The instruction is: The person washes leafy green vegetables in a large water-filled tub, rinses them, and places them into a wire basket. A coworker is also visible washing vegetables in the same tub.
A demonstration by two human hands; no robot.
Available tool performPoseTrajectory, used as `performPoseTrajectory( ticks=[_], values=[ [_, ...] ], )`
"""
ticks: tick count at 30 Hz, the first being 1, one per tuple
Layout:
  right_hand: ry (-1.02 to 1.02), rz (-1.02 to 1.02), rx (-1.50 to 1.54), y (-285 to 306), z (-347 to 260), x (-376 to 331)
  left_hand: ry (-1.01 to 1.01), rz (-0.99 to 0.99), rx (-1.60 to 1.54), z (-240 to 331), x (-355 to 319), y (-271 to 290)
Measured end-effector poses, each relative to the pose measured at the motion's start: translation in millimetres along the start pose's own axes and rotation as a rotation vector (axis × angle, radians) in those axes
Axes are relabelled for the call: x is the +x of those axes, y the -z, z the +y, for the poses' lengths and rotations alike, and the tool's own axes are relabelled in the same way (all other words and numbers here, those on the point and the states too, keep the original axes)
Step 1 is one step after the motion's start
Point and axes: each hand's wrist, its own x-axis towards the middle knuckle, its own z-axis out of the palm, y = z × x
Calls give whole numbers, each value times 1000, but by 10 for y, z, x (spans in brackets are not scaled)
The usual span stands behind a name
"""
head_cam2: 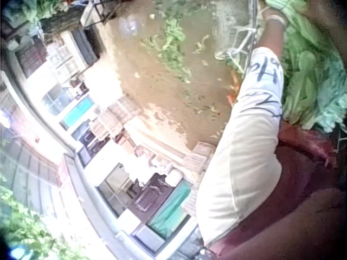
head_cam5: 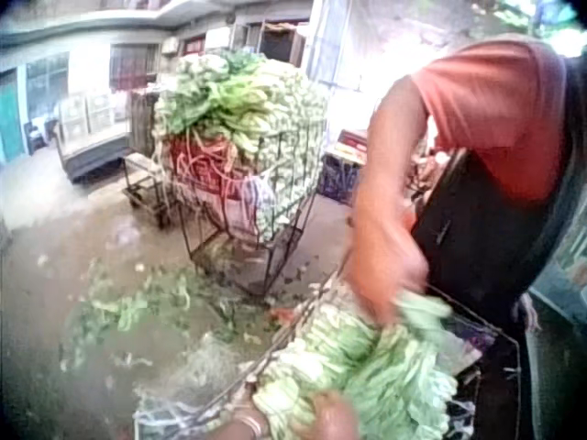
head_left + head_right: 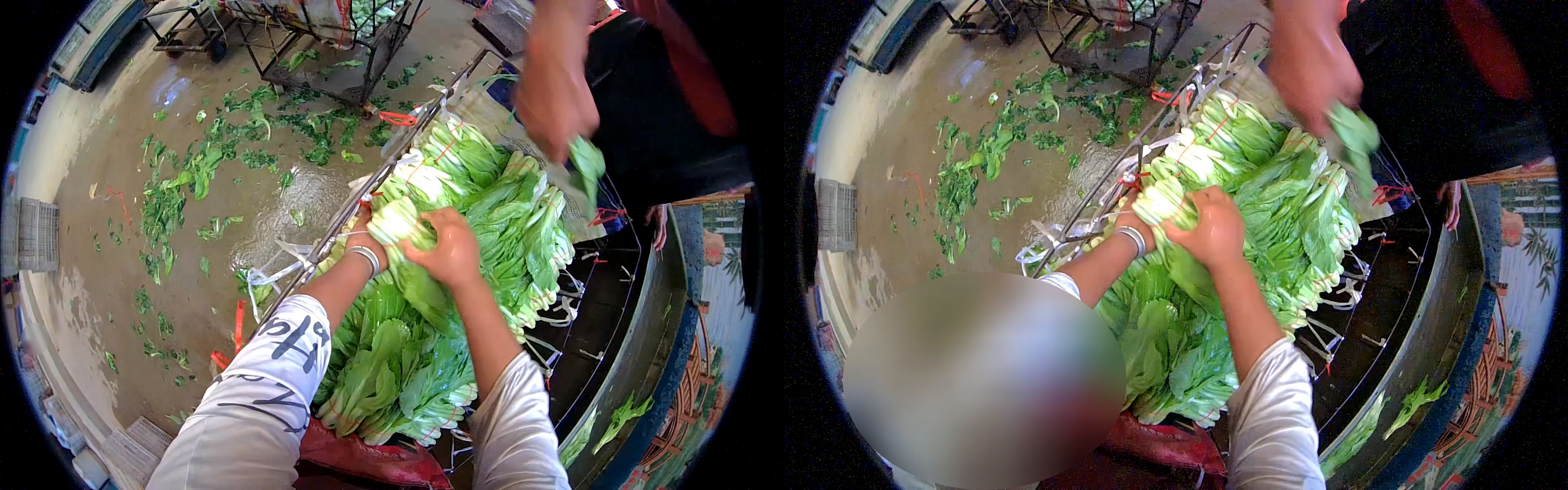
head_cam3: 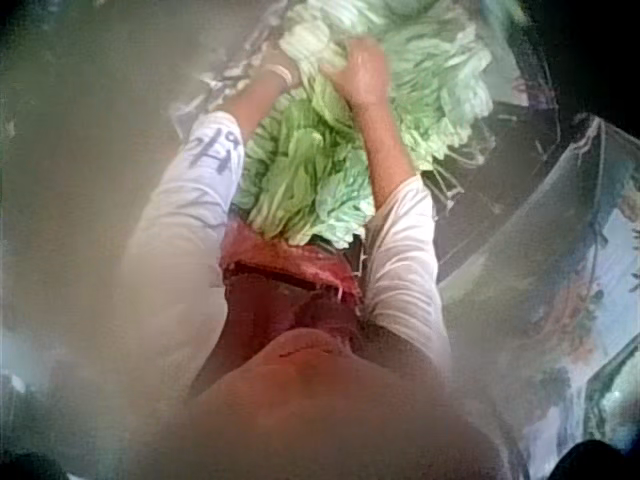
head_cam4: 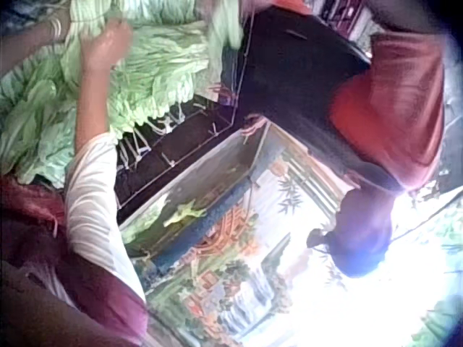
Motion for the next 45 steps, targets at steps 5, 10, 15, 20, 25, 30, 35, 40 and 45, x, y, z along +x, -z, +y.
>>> performPoseTrajectory(
  ticks=[5,10,15,20,25,30,35,40,45],
  values=[
    [114,236,-182,-362,-300,-340,958,-432,-2103,405,28,571],
    [79,209,111,-534,-124,-382,834,-177,-3248,15,-668,284],
    [73,199,204,-799,-31,-136,711,-231,-3378,33,-900,98],
    [172,160,-25,-523,-183,-43,864,-162,-3169,85,-901,338],
    [109,196,164,-806,-145,-127,991,-93,-3201,27,-881,365],
    [132,89,276,-850,-51,-108,925,-69,-3189,0,-993,408],
    [88,-35,21,-909,-88,123,938,-70,-3145,29,-851,417],
    [126,-33,63,-1016,21,187,1087,195,-3172,169,-1006,387],
    [81,64,-15,-1136,60,34,1227,403,-3308,80,-1210,85]
  ],
)
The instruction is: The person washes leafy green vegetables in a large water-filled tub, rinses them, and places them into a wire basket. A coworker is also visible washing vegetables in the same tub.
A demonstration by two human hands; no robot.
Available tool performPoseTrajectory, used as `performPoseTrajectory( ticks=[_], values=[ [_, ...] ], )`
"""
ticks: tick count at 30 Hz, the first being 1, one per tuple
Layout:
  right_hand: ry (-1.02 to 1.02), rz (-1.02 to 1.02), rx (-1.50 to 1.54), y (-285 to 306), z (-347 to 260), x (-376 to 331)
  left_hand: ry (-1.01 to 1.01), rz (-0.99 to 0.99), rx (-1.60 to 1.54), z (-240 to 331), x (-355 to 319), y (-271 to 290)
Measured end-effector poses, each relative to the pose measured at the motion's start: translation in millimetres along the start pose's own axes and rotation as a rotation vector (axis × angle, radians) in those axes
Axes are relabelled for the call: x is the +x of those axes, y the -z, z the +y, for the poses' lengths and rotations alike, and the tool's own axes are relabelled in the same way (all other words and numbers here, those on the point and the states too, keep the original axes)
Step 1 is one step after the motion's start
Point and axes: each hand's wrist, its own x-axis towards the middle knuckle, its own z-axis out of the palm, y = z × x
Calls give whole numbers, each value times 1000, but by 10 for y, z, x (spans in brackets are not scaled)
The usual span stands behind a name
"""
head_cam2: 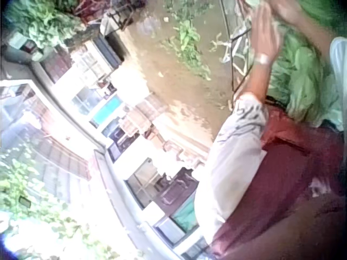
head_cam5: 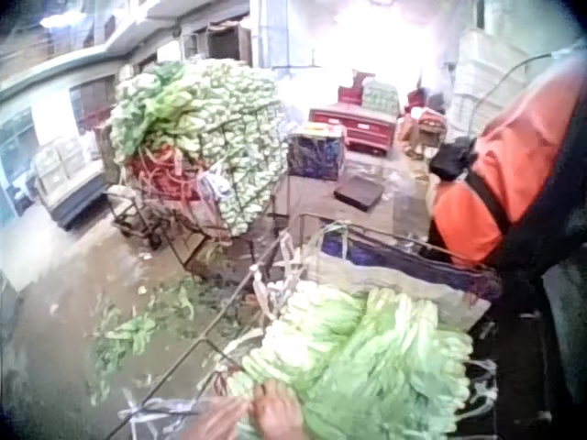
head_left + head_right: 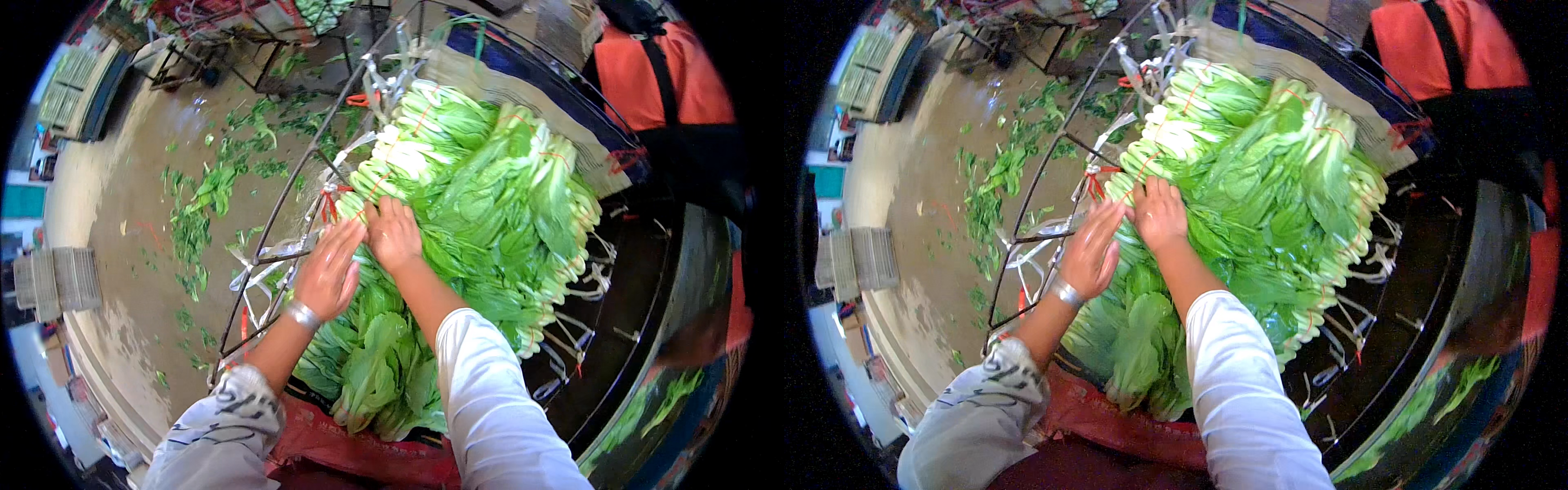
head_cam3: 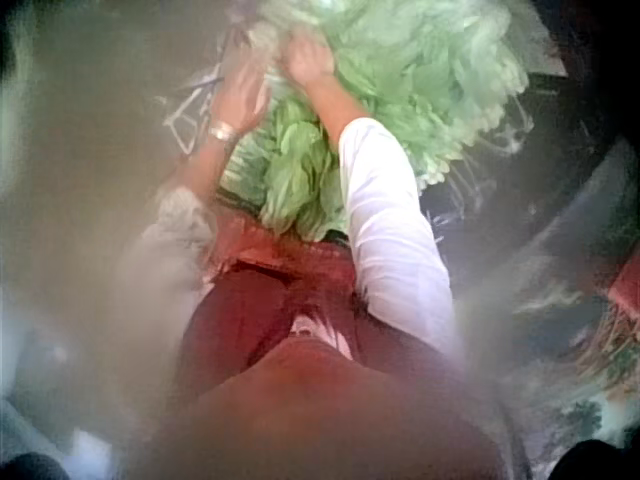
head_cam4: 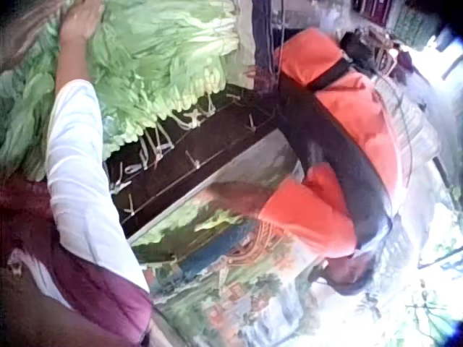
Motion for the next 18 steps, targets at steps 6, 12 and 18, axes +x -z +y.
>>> performPoseTrajectory(
  ticks=[6,12,18],
  values=[
    [51,-12,57,374,-139,-731,-37,-75,281,-488,440,-496],
    [63,-63,202,89,306,-728,-95,-43,476,-497,738,-705],
    [-384,-168,496,546,-7,-612,-45,-128,509,-731,695,-733]
  ],
)
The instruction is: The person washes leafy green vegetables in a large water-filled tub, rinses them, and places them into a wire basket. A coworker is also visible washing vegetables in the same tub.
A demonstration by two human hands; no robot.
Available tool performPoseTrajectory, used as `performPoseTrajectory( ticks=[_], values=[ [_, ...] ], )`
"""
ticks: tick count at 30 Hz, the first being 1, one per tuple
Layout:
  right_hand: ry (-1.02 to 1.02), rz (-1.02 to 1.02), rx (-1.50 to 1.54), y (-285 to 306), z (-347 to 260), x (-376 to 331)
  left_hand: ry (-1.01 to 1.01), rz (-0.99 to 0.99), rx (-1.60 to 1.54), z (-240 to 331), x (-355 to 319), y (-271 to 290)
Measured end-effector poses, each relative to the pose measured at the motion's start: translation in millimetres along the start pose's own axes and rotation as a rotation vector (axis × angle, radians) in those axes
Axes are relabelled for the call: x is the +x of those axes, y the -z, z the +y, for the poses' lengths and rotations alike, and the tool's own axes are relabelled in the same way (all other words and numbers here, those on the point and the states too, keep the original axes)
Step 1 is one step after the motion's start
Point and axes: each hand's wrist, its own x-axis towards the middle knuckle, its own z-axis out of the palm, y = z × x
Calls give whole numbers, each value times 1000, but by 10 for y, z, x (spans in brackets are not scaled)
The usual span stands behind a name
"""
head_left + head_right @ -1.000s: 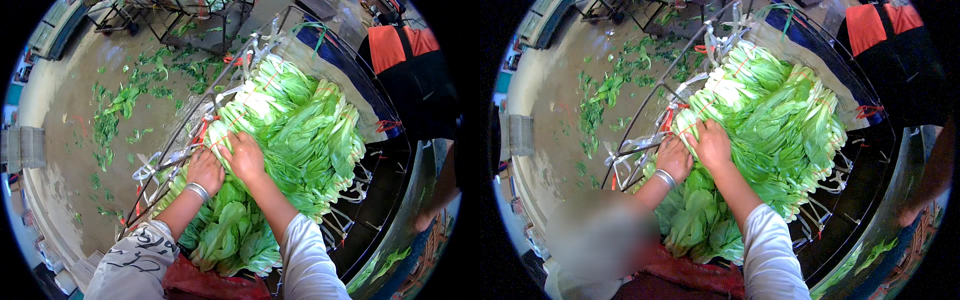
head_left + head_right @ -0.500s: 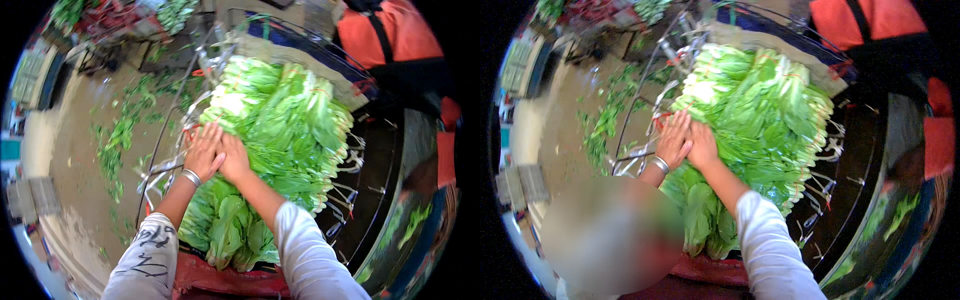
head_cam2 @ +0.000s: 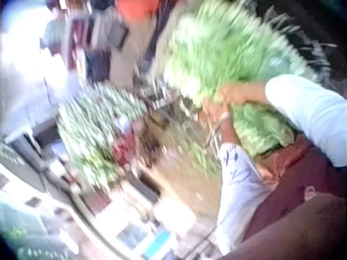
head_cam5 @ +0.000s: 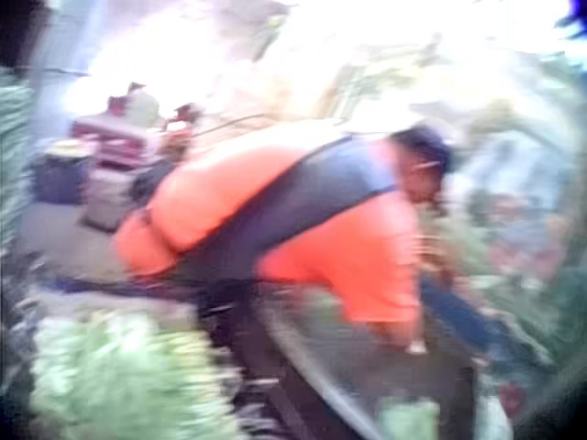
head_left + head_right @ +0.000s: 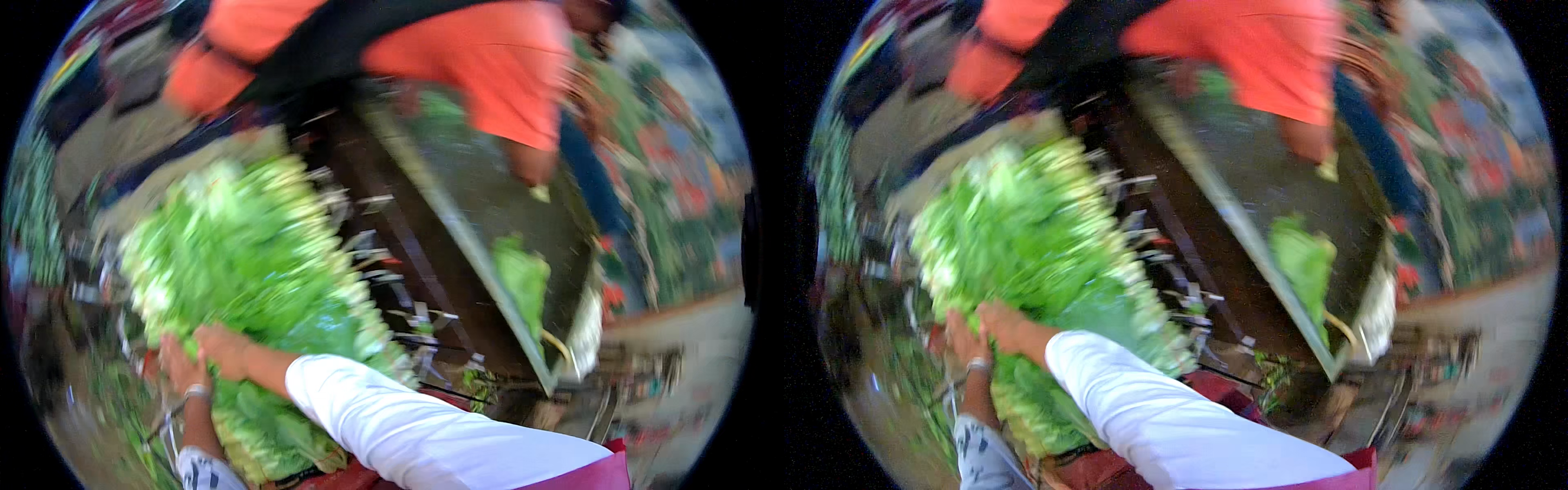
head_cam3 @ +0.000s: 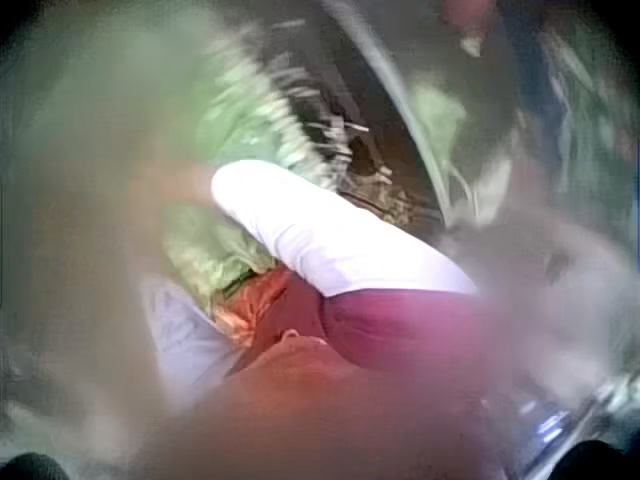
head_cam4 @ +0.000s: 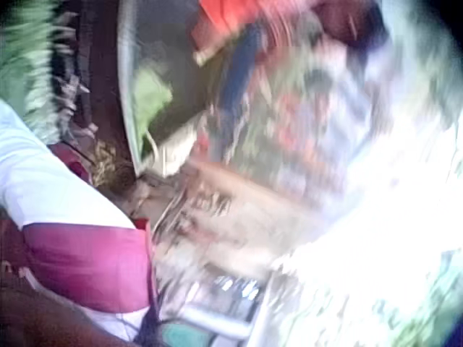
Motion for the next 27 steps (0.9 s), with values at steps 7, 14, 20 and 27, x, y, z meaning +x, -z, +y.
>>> performPoseTrajectory(
  ticks=[7,14,20,27],
  values=[
    [-40,1042,-239,2171,115,-2825,-68,124,-236,158,-387,338],
    [-1566,1653,-111,2516,2494,-6521,-123,111,-858,2085,-1555,1932],
    [-921,1122,1638,2298,3650,-6678,-615,-175,-851,4836,-1770,2454],
    [-606,1178,1989,1920,3541,-6394,-1130,-277,-448,7845,-977,898]
  ],
)
